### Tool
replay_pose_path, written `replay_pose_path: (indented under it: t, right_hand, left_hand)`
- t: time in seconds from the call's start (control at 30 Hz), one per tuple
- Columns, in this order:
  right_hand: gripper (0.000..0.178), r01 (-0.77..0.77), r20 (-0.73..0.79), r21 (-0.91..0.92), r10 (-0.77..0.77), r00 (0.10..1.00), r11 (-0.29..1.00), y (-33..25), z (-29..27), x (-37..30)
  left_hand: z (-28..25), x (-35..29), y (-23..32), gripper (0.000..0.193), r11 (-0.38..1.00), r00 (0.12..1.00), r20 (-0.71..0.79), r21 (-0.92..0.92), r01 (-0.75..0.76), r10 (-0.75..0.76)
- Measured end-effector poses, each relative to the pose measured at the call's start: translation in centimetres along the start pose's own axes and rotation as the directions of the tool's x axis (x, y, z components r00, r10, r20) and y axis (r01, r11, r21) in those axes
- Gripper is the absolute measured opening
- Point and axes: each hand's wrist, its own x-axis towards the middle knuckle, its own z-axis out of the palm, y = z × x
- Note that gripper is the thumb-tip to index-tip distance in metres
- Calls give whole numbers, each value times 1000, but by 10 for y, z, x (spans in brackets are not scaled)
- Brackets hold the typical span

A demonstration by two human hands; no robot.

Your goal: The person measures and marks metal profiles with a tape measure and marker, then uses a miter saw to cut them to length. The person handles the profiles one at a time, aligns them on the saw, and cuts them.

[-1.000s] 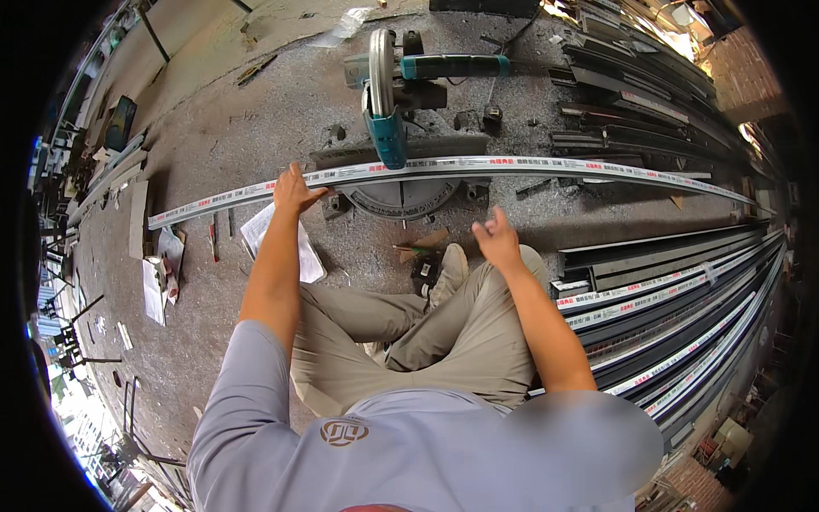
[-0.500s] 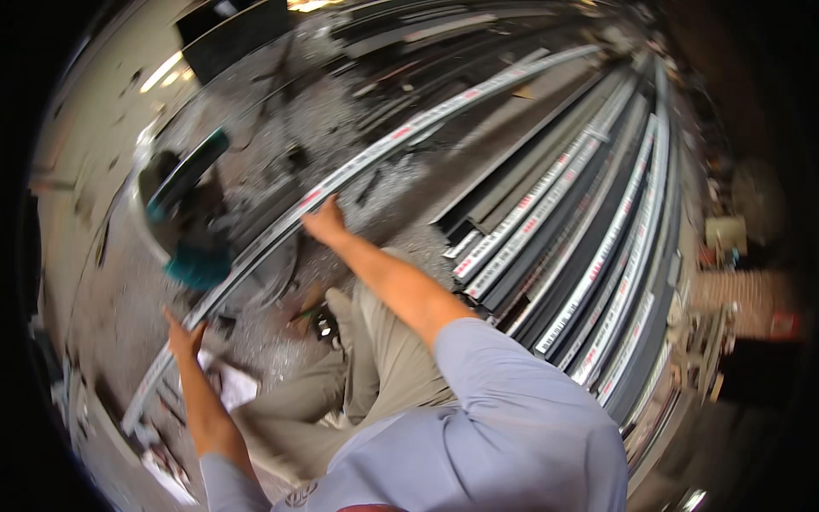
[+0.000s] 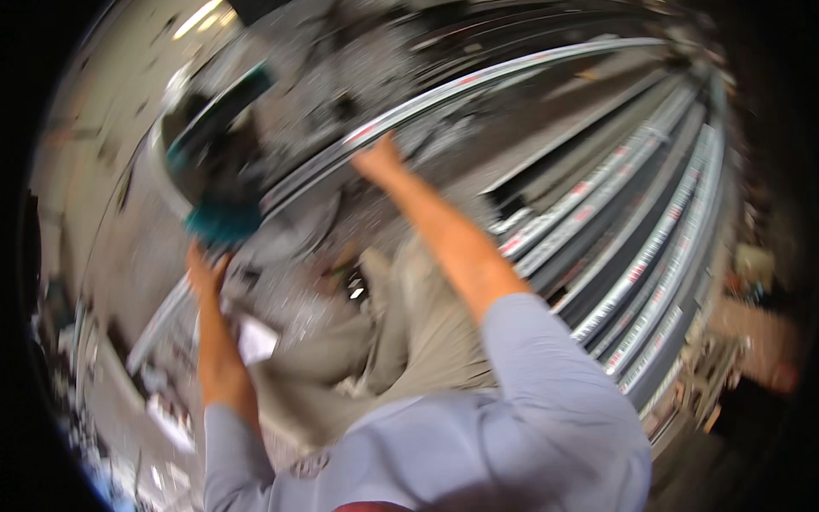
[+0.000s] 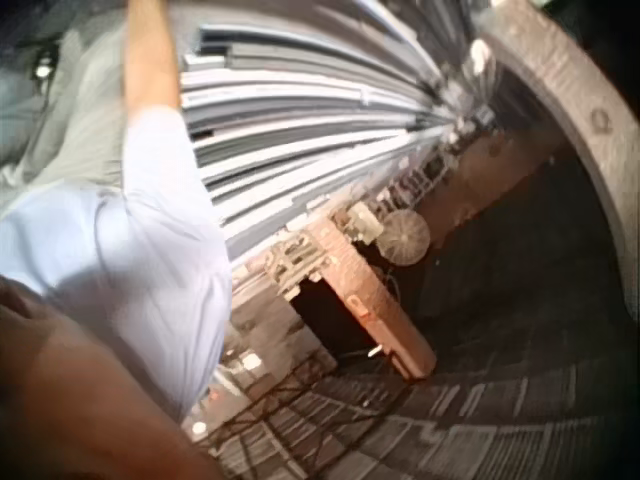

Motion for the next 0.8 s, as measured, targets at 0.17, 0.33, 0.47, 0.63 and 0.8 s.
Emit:
replay_pose_path:
  t: [0.17, 0.33, 0.47, 0.63, 0.8]
  right_hand:
    - [76, -5, -1, -184, 5, 1000, 983, 15, -14, 27]
    - [86, 13, 130, -132, 4, 992, 991, -4, -27, 14]
    - [98, 38, 172, -13, -35, 984, 999, 21, -46, 29]
    - [83, 766, -245, -131, -769, 590, 630, -162, -98, -52]
    - [79, 924, 330, -366, -944, 14, -114, -287, -108, -76]
  left_hand:
    - [-5, 18, 29, 99, 977, 997, 32, 201, 66, -74]
    - [-19, 3, 36, 94, 974, 987, 75, 189, 123, -139]
    - [-13, 10, 35, 95, 980, 989, 70, 162, 117, -130]
    - [-17, 3, 18, 102, 979, 991, 8, 159, 129, -132]
    - [-11, 6, 20, 98, 982, 986, 24, 99, 160, -163]
